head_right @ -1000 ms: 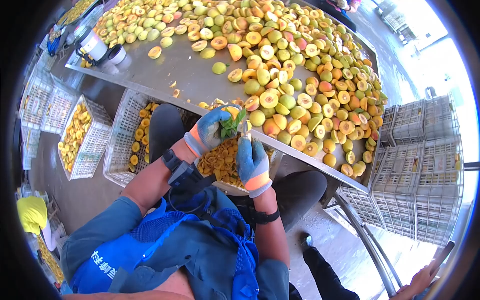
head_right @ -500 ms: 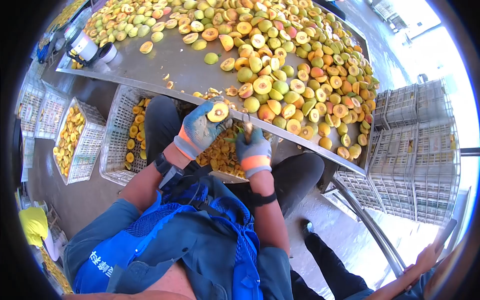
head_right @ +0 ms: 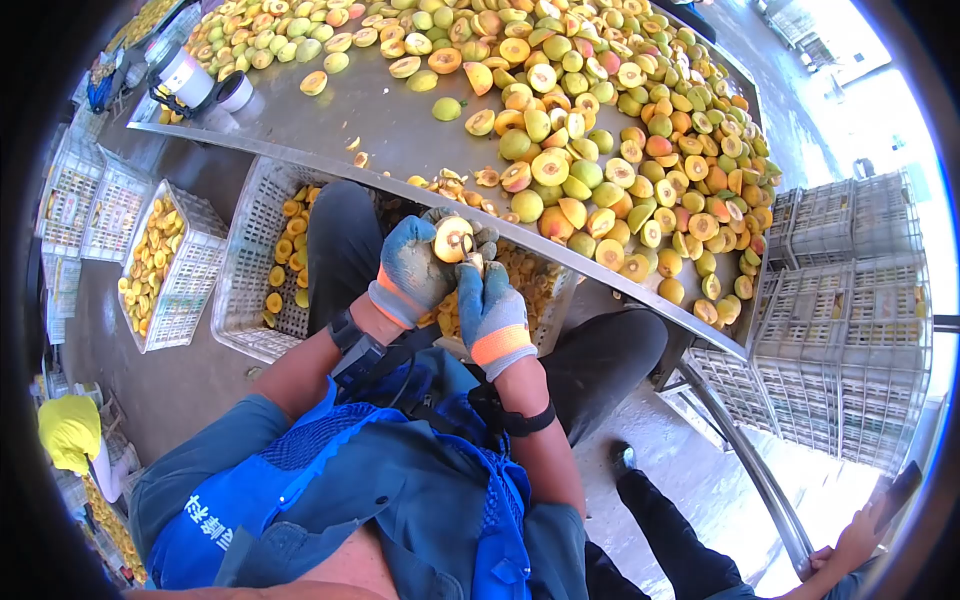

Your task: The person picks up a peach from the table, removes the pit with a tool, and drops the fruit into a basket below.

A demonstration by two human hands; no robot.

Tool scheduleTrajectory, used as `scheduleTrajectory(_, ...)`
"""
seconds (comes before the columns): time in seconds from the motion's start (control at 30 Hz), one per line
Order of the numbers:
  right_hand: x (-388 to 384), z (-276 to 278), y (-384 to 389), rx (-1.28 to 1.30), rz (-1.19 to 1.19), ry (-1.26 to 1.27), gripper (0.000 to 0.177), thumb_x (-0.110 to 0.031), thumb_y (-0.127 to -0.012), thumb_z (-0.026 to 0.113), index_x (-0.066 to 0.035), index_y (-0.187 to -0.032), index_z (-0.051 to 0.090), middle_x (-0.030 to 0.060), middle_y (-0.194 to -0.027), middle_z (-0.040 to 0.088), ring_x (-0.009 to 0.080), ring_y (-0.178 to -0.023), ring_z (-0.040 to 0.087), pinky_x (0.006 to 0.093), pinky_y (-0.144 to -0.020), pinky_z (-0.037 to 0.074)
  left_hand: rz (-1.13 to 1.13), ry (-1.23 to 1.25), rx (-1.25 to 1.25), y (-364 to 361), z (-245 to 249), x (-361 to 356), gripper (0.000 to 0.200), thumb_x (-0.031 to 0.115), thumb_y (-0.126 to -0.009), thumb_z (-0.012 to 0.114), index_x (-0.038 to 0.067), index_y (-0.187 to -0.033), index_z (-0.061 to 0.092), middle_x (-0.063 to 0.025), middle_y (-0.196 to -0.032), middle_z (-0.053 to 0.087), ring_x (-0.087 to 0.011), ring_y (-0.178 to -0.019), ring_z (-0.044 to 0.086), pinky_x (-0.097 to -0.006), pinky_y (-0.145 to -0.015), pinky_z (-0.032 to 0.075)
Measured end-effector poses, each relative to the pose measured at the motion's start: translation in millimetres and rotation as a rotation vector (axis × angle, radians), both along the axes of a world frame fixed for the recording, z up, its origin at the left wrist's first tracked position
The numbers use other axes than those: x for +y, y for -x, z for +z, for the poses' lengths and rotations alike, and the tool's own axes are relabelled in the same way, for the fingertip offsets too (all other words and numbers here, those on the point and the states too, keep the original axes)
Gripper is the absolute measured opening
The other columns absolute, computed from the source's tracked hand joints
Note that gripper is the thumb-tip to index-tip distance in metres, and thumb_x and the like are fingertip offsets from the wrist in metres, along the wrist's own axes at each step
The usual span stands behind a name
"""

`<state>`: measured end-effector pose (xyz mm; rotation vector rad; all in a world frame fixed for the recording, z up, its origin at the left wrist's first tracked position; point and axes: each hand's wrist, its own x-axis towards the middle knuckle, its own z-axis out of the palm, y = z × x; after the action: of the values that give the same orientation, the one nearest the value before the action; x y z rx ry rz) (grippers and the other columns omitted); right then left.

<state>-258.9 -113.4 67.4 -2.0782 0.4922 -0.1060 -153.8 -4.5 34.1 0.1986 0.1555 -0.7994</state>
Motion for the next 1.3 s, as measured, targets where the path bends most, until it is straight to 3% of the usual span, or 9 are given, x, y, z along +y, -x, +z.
scheduleTrajectory(0.2, 5, -2, -3, 0.025, -0.002, -0.028, 0.029, -0.024, -0.103, 0.056, 0.004, -0.111, 0.061, 0.0306, -0.092, 0.067, 0.0489, -0.092, 0.066, 0.0477, -0.073, 0.051, 0.059, -0.128, -0.005, 10, 6, -6, 0.036, 0.027, -0.098, 0.050, 0.000, -0.122, 0.057, -0.0208, -0.115, 0.064, -0.0342, -0.111, 0.064, -0.0487, -0.104, 0.052)
scheduleTrajectory(0.27, 7, -4, -3, 0.020, 0.007, -0.024, 0.035, -0.031, -0.104, 0.053, 0.004, -0.109, 0.059, 0.0346, -0.090, 0.066, 0.0531, -0.089, 0.064, 0.0559, -0.073, 0.050, 0.127, -0.173, -0.036, 15, -1, -8, 0.035, 0.030, -0.100, 0.051, 0.001, -0.118, 0.058, -0.0180, -0.111, 0.065, -0.0306, -0.108, 0.065, -0.0443, -0.101, 0.054)
scheduleTrajectory(0.43, 15, -5, -4, -0.029, -0.011, -0.093, 0.042, -0.035, -0.105, 0.049, 0.005, -0.111, 0.057, 0.0367, -0.089, 0.066, 0.0557, -0.088, 0.064, 0.0598, -0.074, 0.050, 0.223, -0.782, -0.627, 17, -28, -11, 0.030, 0.030, -0.102, 0.047, 0.004, -0.110, 0.059, -0.0137, -0.105, 0.066, -0.0249, -0.100, 0.066, -0.0386, -0.094, 0.055)
scheduleTrajectory(0.73, 6, 10, -3, 0.141, 0.115, -0.020, 0.033, -0.029, -0.105, 0.050, 0.003, -0.110, 0.058, 0.0345, -0.085, 0.064, 0.0534, -0.085, 0.063, 0.0568, -0.066, 0.049, 0.079, -0.338, -0.240, 24, 14, -13, 0.025, 0.028, -0.104, 0.048, 0.005, -0.108, 0.058, -0.0112, -0.099, 0.064, -0.0227, -0.093, 0.066, -0.0356, -0.087, 0.056)
scheduleTrajectory(0.77, 5, 8, -4, 0.129, 0.117, -0.018, 0.033, -0.030, -0.105, 0.050, 0.002, -0.109, 0.059, 0.0310, -0.082, 0.065, 0.0497, -0.080, 0.065, 0.0538, -0.063, 0.049, 0.072, -0.316, -0.223, 24, 14, -12, 0.023, 0.026, -0.104, 0.051, 0.005, -0.109, 0.057, -0.0108, -0.098, 0.063, -0.0222, -0.093, 0.066, -0.0353, -0.086, 0.057)
scheduleTrajectory(0.87, 3, -13, -1, 0.039, 0.151, -0.142, 0.033, -0.032, -0.106, 0.051, 0.000, -0.106, 0.060, 0.0180, -0.075, 0.065, 0.0349, -0.064, 0.064, 0.0435, -0.055, 0.048, 0.236, -0.666, -0.709, 30, 5, -16, 0.032, 0.036, -0.106, 0.048, 0.005, -0.104, 0.058, -0.0106, -0.093, 0.064, -0.0217, -0.089, 0.066, -0.0354, -0.080, 0.057)
scheduleTrajectory(1.0, -9, -33, 7, -0.052, 0.249, -0.503, 0.031, -0.033, -0.106, 0.053, -0.004, -0.103, 0.063, -0.0011, -0.072, 0.058, 0.0107, -0.056, 0.053, 0.0290, -0.049, 0.042, 0.050, -0.423, -0.222, 17, 0, -14, 0.045, 0.047, -0.104, 0.049, 0.006, -0.090, 0.060, -0.0116, -0.083, 0.064, -0.0250, -0.078, 0.064, -0.0378, -0.074, 0.056)
scheduleTrajectory(1.17, -11, -37, 5, -0.015, 0.313, -0.244, 0.032, -0.033, -0.107, 0.052, -0.005, -0.098, 0.064, -0.0017, -0.069, 0.055, 0.0082, -0.055, 0.051, 0.0228, -0.049, 0.039, 0.029, -0.539, -0.108, 17, -1, -17, 0.050, 0.051, -0.102, 0.054, 0.007, -0.079, 0.059, -0.0098, -0.074, 0.062, -0.0256, -0.069, 0.064, -0.0387, -0.068, 0.055)
scheduleTrajectory(1.3, -11, -14, 4, 0.134, 0.278, -0.491, 0.038, -0.039, -0.106, 0.051, -0.006, -0.094, 0.063, -0.0007, -0.065, 0.054, 0.0083, -0.048, 0.046, 0.0230, -0.043, 0.034, 0.013, -0.601, -0.094, 20, 3, -19, 0.050, 0.051, -0.101, 0.055, 0.007, -0.078, 0.059, -0.0100, -0.073, 0.061, -0.0254, -0.068, 0.063, -0.0386, -0.066, 0.055)
